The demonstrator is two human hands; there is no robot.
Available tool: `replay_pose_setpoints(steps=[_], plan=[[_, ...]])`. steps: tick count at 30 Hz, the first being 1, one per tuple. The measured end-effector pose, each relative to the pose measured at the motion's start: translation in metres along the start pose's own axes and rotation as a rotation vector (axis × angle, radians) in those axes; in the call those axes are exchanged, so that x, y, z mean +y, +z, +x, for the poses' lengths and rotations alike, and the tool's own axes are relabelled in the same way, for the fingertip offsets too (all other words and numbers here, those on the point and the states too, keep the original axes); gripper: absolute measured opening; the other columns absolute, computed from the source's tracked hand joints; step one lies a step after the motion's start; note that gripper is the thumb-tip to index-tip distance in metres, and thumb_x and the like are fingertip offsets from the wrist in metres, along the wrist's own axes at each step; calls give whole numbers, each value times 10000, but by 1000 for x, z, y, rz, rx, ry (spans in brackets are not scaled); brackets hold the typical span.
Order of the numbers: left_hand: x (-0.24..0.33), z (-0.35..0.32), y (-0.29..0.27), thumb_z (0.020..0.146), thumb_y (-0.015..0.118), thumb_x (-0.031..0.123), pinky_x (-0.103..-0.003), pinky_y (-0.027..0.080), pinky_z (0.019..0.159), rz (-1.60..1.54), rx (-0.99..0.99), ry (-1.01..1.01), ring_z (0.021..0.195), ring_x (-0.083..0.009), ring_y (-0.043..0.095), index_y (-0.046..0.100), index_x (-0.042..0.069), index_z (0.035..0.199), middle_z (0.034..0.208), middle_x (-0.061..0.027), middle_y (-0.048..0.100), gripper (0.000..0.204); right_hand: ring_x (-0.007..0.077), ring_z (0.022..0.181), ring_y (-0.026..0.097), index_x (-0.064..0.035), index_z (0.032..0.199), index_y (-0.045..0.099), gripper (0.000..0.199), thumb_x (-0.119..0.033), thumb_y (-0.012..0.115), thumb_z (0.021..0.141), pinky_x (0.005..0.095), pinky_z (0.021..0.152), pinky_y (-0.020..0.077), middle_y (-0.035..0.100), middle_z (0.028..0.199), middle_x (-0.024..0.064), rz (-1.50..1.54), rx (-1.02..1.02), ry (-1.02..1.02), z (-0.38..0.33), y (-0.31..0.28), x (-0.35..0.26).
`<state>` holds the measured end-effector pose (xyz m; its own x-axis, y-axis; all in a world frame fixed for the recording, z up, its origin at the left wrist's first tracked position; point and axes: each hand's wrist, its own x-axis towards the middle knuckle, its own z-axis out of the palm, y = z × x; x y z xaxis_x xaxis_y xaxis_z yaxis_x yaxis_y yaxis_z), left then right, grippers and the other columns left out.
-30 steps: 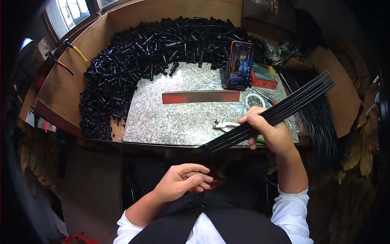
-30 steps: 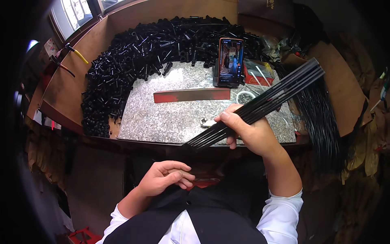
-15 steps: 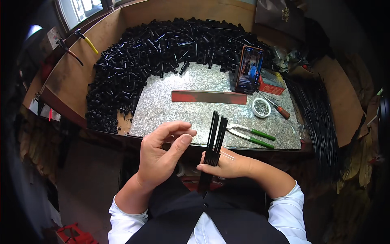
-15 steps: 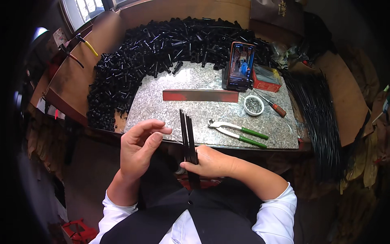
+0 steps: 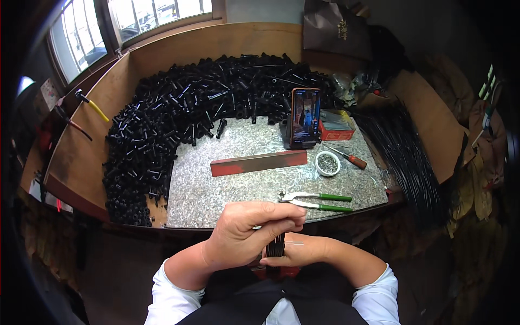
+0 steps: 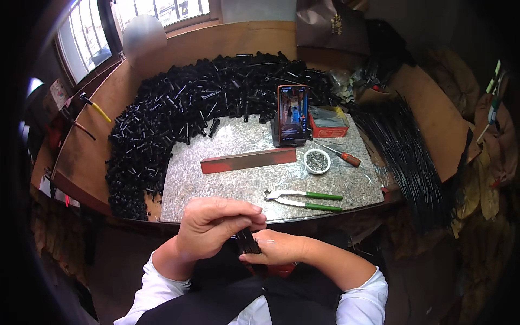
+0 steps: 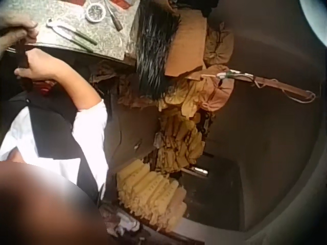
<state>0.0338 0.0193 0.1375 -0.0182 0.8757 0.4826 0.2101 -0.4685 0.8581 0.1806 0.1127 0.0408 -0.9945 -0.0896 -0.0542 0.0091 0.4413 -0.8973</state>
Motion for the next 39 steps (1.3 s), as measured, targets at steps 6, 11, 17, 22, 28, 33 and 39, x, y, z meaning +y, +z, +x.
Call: replay_pose_setpoints(steps=[6, 11, 17, 22, 28, 33, 39], plan=[[-3, -1, 2, 839, 572, -127, -325, 584, 757, -44, 6, 24, 865, -247, 699, 656, -69, 994, 912, -182, 698, 186, 207, 776, 606, -57, 1022, 616, 254, -289, 547, 945, 338, 726, 491, 629, 851, 97, 17, -85, 89, -2, -5, -3], [8, -11, 3, 822, 584, -137, -339, 587, 754, 37, 56, -23, 848, -264, 703, 655, -84, 974, 904, -208, 694, 176, 377, 713, 594, 17, 894, 520, 317, -295, 555, 931, 428, 691, 492, 577, 749, 215, -7, -147, 66, 3, -14, -15], [19, -22, 12, 787, 618, -138, -345, 588, 743, 52, 144, -78, 825, -275, 707, 669, -87, 937, 885, -214, 696, 167, 412, 737, 589, 29, 962, 492, 292, -258, 540, 935, 457, 695, 498, 575, 765, 235, -60, -144, -230, 8, -1, 3], [31, -22, 17, 778, 630, -140, -336, 583, 756, 77, 82, -30, 833, -268, 707, 672, -85, 935, 883, -208, 698, 172, 403, 702, 593, 18, 950, 493, 276, -250, 552, 928, 446, 644, 508, 577, 753, 217, -82, -53, -325, 0, 13, 8], [34, -29, 20, 776, 645, -137, -335, 579, 775, 65, -10, 55, 871, -263, 702, 662, -74, 972, 920, -197, 697, 206, 277, 550, 593, -58, 916, 500, 253, -306, 531, 948, 374, 564, 505, 583, 637, 92, -54, -71, -120, -16, 19, -13], [39, -40, 22, 783, 640, -132, -332, 580, 776, 70, -37, 121, 874, -257, 701, 661, -65, 989, 935, -182, 699, 218, 229, 551, 587, -70, 830, 525, 289, -333, 527, 951, 332, 543, 483, 583, 627, 57, 55, -103, 52, -22, 31, -28], [46, -48, 22, 761, 658, -122, -317, 575, 758, 65, -56, 146, 865, -248, 704, 669, -49, 1002, 938, -173, 702, 251, 215, 676, 609, -70, 891, 563, 278, -345, 554, 936, 342, 656, 485, 597, 672, 63, -81, -62, -44, -24, 38, -30]])
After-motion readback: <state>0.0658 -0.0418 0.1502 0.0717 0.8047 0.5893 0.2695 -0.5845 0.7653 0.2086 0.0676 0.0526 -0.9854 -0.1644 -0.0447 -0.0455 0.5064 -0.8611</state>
